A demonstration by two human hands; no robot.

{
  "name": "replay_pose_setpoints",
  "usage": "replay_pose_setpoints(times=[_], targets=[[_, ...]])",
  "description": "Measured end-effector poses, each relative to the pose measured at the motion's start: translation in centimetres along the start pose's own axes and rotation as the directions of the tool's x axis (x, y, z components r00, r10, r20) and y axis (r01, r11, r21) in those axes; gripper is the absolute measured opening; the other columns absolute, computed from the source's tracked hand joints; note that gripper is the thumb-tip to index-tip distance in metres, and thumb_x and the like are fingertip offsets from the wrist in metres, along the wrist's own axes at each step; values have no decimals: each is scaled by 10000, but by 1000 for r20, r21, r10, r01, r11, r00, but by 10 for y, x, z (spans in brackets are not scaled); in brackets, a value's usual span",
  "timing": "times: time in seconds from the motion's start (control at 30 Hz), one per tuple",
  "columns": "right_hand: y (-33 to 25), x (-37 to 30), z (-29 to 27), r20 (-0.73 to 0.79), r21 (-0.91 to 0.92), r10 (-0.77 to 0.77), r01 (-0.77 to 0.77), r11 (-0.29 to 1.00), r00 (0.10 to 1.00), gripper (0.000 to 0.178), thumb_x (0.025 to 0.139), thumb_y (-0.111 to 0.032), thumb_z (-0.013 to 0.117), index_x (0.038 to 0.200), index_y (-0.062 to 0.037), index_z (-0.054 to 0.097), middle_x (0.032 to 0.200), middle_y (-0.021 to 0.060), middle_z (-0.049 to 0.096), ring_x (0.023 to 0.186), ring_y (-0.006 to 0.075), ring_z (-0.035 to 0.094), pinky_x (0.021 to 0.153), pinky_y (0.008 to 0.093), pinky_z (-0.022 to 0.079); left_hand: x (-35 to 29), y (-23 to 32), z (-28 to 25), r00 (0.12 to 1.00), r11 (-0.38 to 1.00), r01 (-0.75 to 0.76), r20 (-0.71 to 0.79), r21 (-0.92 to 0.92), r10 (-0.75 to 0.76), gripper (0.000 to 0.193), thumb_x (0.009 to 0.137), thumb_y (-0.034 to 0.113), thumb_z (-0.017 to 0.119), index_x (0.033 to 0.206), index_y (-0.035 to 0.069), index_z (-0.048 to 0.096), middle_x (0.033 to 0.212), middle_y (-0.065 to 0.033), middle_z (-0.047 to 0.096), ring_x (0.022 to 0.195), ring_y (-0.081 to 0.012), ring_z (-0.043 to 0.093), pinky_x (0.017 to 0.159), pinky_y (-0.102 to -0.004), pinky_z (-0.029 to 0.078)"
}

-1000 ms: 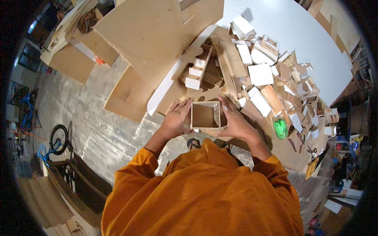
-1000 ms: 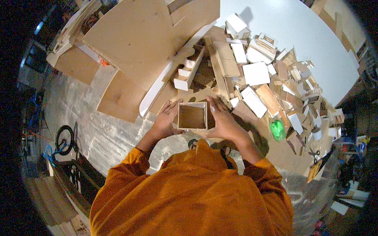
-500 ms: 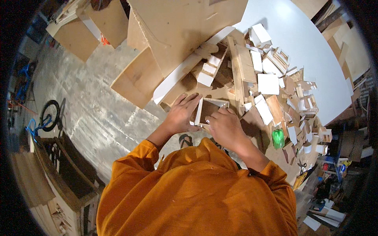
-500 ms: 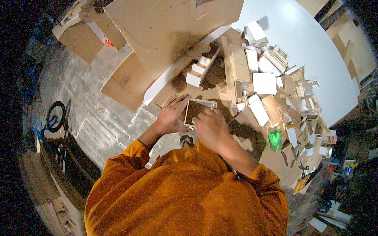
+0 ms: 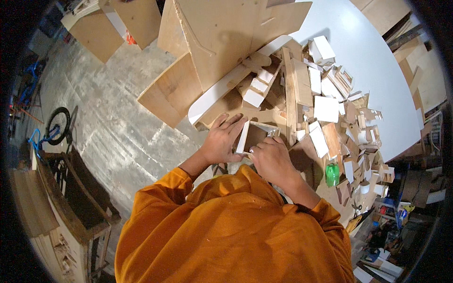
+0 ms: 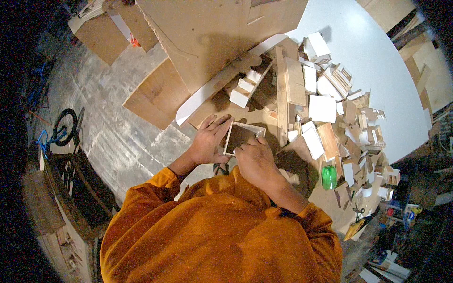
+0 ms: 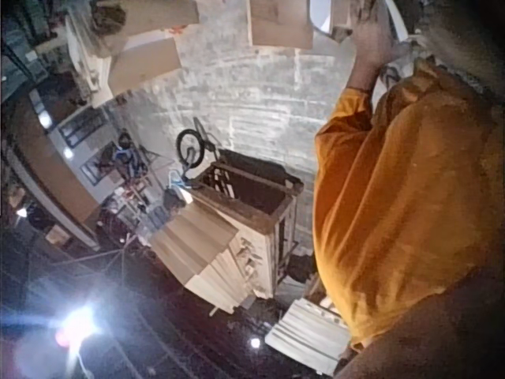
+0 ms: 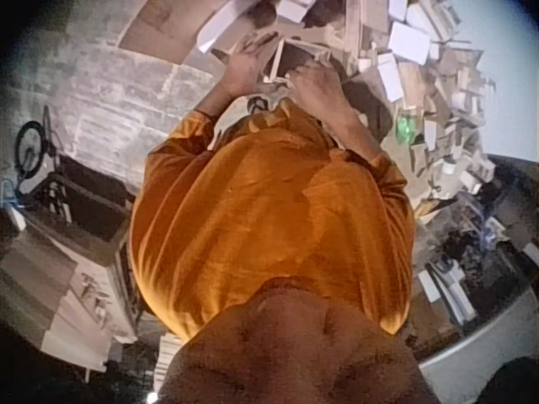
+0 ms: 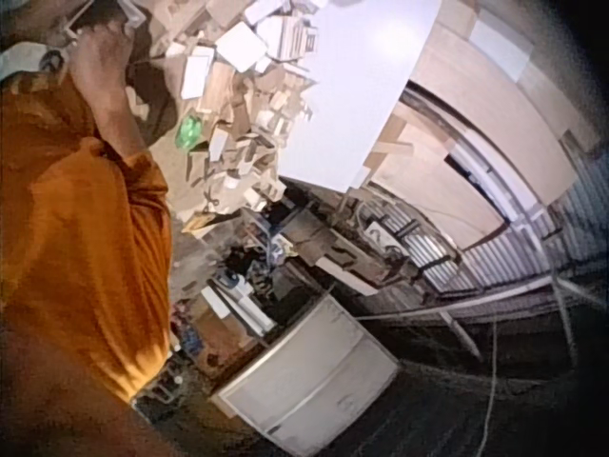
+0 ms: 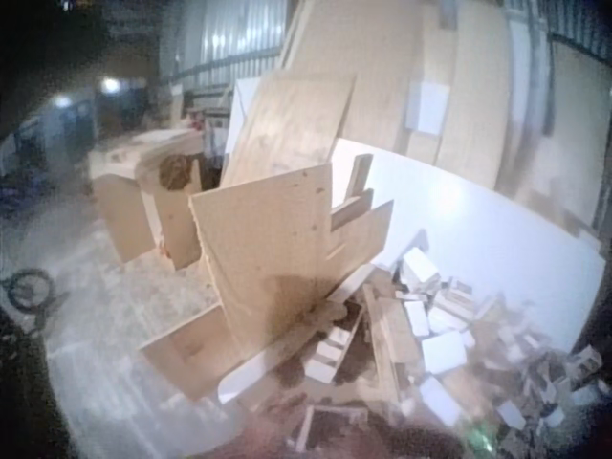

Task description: The person assembles small wooden architectural models at a workbench, picking up small plywood pieces, checking their fit, and using scissors to trim a white paper element.

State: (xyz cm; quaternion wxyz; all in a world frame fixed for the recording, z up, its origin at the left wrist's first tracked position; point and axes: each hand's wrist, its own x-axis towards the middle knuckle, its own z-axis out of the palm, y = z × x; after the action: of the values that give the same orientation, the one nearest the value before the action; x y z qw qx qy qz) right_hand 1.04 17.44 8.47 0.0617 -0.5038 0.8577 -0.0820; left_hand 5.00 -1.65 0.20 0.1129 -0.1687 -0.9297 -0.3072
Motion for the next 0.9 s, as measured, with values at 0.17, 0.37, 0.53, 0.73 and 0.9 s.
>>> replay_pose_setpoints(times=[0.17, 0.37, 0.53, 0.73, 0.9], targets=[[0, -1, 2, -7, 9, 5, -5, 1000, 1000, 109, 748, -113, 566, 743, -59, 661, 748, 101, 648, 814, 265, 604, 803, 406, 423, -1, -5, 1, 999, 1000, -25, 23, 7, 25, 1021, 558, 354, 749, 1399, -11, 300, 1330, -202, 487, 1287, -301, 432, 1093, -485, 249], [1, 0, 1, 4, 24, 3, -3, 1000, 1000, 94, 738, -109, 572, 735, -67, 656, 755, 104, 652, 813, 268, 605, 810, 407, 421, -1, -11, -3, 995, 998, -47, 89, -40, 50, 1031, 568, 297, 782, 1413, -6, 274, 1348, -209, 469, 1309, -301, 407, 1116, -468, 238], [2, 4, 3, 4, 18, -6, 6, 1000, 1000, 86, 714, -96, 578, 722, -66, 658, 734, 112, 650, 797, 282, 612, 781, 417, 437, -1, -15, -3, 987, 999, -31, 160, -14, 33, 1053, 578, 348, 793, 1414, -11, 262, 1425, -197, 386, 1329, -297, 376, 1131, -445, 225], [5, 8, 6, 46, 51, -35, 32, 998, 998, 94, 697, -85, 576, 719, -64, 665, 715, 124, 651, 770, 292, 621, 755, 425, 453, -1, -13, -2, 992, 1000, -22, 125, -20, 25, 1090, 540, 373, 822, 1411, 3, 282, 1419, -184, 402, 1323, -292, 386, 1128, -448, 236], [5, 8, 7, 32, 78, -51, 48, 996, 998, 93, 690, -81, 570, 708, -59, 659, 717, 126, 650, 759, 291, 622, 756, 424, 471, 0, -11, -2, 994, 1000, -21, 107, -2, 21, 1067, 542, 358, 832, 1404, 28, 297, 1366, -195, 459, 1303, -284, 415, 1115, -449, 248]])
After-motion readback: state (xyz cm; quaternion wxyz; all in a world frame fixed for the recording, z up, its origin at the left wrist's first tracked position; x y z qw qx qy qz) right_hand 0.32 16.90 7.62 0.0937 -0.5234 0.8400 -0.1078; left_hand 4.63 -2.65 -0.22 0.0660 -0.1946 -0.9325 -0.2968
